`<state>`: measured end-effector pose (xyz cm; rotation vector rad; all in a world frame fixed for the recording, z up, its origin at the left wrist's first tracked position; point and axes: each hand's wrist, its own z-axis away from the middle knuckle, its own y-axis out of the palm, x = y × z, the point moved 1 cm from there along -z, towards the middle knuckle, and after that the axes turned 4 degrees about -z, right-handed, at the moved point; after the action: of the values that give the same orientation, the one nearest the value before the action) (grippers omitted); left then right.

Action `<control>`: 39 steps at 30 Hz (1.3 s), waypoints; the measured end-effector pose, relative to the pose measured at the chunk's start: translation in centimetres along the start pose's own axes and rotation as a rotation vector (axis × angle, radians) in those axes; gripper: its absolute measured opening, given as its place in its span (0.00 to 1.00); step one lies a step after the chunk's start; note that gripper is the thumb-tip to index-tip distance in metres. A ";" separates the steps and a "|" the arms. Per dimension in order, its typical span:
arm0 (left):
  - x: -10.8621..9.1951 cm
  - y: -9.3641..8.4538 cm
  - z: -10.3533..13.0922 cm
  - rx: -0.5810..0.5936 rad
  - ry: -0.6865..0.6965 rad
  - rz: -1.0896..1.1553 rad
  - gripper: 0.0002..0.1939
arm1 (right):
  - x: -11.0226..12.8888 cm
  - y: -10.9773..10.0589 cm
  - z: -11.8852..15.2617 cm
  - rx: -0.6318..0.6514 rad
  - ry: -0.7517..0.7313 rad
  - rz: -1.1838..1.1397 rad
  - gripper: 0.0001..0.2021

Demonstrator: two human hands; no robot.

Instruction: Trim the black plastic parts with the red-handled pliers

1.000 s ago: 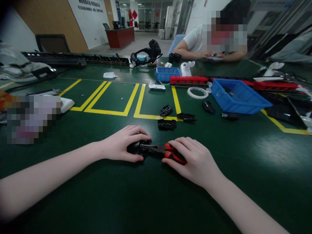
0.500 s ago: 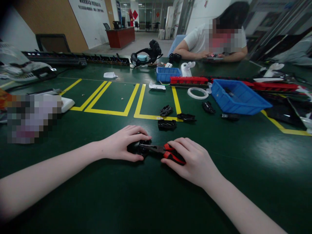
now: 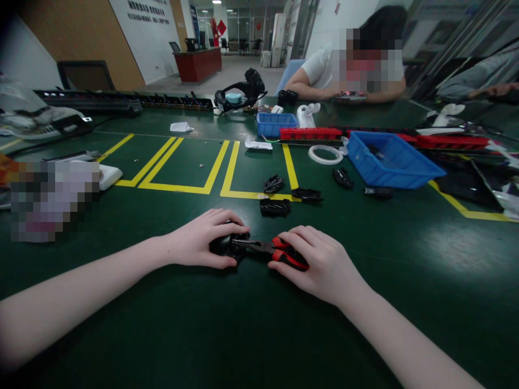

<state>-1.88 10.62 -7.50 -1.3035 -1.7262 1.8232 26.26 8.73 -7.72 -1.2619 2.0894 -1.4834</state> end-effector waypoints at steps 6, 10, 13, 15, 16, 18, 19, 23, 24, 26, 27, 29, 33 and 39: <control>0.2 0.1 0.0 -0.012 0.013 0.022 0.31 | 0.0 -0.1 -0.2 0.011 0.018 -0.011 0.16; 0.2 0.1 0.0 -0.019 0.020 0.022 0.31 | 0.3 -0.3 -0.5 0.011 0.001 0.012 0.15; 0.2 0.1 0.0 -0.024 0.026 0.015 0.31 | 0.3 -0.2 -0.4 0.008 -0.014 0.024 0.15; 0.2 0.1 0.0 -0.018 0.025 0.017 0.31 | 0.2 -0.1 -0.4 0.008 -0.016 0.027 0.15; 0.2 0.1 0.0 -0.018 0.024 0.020 0.31 | 0.2 -0.1 -0.4 0.010 -0.015 0.029 0.15; 0.2 0.1 0.0 -0.017 0.021 0.024 0.31 | 0.2 -0.1 -0.3 0.008 -0.020 0.035 0.15; 0.2 0.0 0.0 -0.018 0.020 0.024 0.31 | 0.2 -0.2 -0.3 0.003 -0.027 0.038 0.15; 0.2 0.0 0.0 -0.019 0.020 0.022 0.31 | -0.1 -0.2 0.1 -0.021 -0.021 0.031 0.16; 0.2 0.0 0.0 -0.021 0.021 0.022 0.31 | -0.3 -0.1 0.2 -0.023 -0.011 0.026 0.16; 0.2 0.1 0.1 -0.022 0.021 0.018 0.30 | -0.5 0.0 0.4 -0.021 -0.007 0.022 0.16; 0.2 0.1 0.1 -0.023 0.021 0.016 0.30 | -0.6 0.1 0.5 -0.018 -0.013 0.023 0.16; 0.2 0.2 0.1 -0.022 0.024 0.011 0.31 | -0.7 0.1 0.5 -0.012 -0.032 0.030 0.15; 0.3 0.2 0.0 -0.027 0.032 0.008 0.31 | -0.3 -0.1 0.2 -0.010 -0.051 0.048 0.14; 0.2 0.1 0.0 -0.016 0.025 0.002 0.31 | -0.1 0.0 -0.1 0.000 -0.057 0.060 0.15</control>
<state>-1.99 10.76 -7.71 -1.3293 -1.7302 1.7897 26.23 8.84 -7.69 -1.2153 2.0721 -1.4063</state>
